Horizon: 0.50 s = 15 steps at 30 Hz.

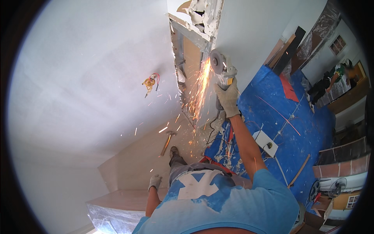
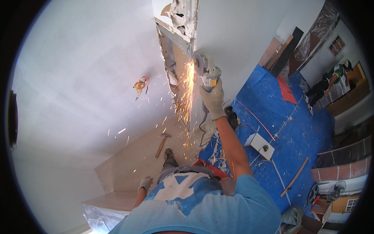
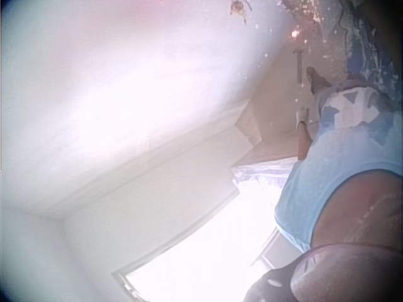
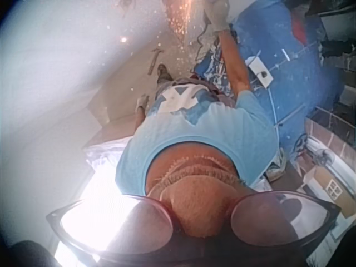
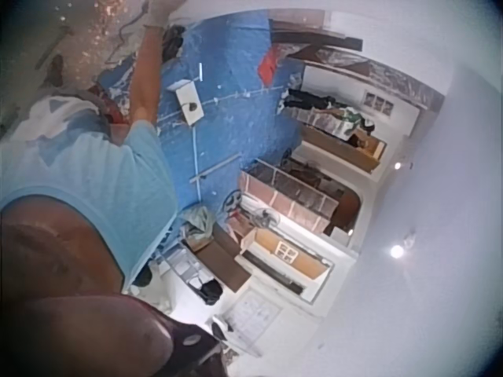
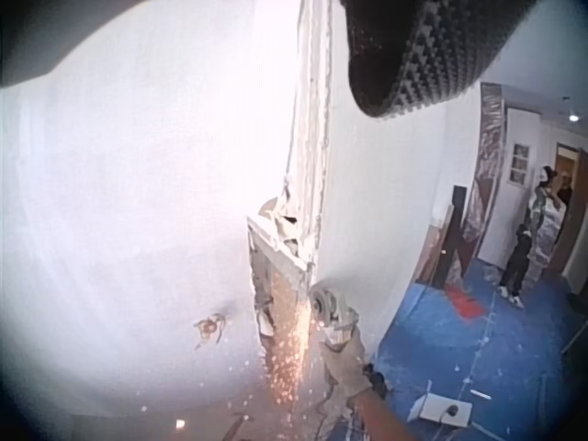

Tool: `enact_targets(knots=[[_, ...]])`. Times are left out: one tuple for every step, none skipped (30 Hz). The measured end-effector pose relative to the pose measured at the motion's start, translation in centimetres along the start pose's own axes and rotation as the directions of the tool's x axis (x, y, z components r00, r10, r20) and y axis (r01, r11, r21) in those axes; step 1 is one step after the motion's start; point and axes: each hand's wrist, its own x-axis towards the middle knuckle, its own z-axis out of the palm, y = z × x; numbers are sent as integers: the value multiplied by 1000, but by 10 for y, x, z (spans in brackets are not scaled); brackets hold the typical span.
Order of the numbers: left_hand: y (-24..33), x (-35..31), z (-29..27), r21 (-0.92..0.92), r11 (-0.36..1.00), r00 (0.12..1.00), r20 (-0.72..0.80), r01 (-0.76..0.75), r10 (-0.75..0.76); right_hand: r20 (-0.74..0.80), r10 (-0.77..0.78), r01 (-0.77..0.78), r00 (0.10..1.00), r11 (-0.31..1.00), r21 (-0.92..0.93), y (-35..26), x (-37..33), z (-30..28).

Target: The person uses an angle grinder to cut through a metal frame embedded in a wall, creating sparks and removing sections of the metal.

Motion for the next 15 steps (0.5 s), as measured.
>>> enact_targets(knots=[[0, 2, 0, -24, 999, 998, 47, -46, 47, 0, -54, 54, 999, 999, 10, 1, 0, 1], [1, 4, 0, -10, 999, 999, 41, -33, 33, -21, -66, 66, 998, 998, -8, 2, 1, 3], [2, 5, 0, 18, 1000, 1000, -7, 15, -15, -19, -91, 91, 996, 996, -12, 4, 3, 4], [3, 5, 0, -26, 999, 999, 38, -19, 20, 8, -80, 80, 997, 997, -15, 5, 4, 4], [3, 5, 1, -56, 998, 999, 41, -18, 20, -15, -111, 111, 994, 994, -24, 7, 5, 4], [2, 6, 2, -73, 997, 1000, 8, 21, -20, -16, -108, 108, 994, 994, -32, 8, 7, 4], [2, 6, 3, -90, 996, 999, 34, -28, 31, 5, -116, 116, 993, 993, -15, 8, 8, 2], [0, 5, 5, -91, 995, 999, 26, -38, 41, -12, -79, 78, 997, 995, -54, 8, 8, 1], [-2, 6, 6, -79, 997, 1000, -18, 17, -19, -8, -56, 55, 998, 996, -66, 8, 8, 0], [-5, 7, 8, -85, 995, 999, 20, -42, 44, 1, -66, 66, 998, 996, -58, 8, 7, -1], [-8, 9, 9, -75, 997, 999, 21, -32, 34, -14, -31, 30, 999, 996, -86, 7, 6, -1], [-12, 10, 11, -48, 998, 999, -22, 27, -29, -25, -27, 25, 999, 995, -94, 6, 4, 0], [-15, 13, 12, -89, 996, 999, 19, -27, 29, 0, -3, 3, 1000, 996, -90, 5, 4, 1], [-19, 16, 13, -116, 993, 999, 16, -30, 32, -19, -8, 7, 1000, 998, -62, 4, 4, 1], [-22, 19, 14, -112, 993, 999, -29, 34, -37, 0, 11, -11, 1000, 1000, -24, 4, 3, 1]])
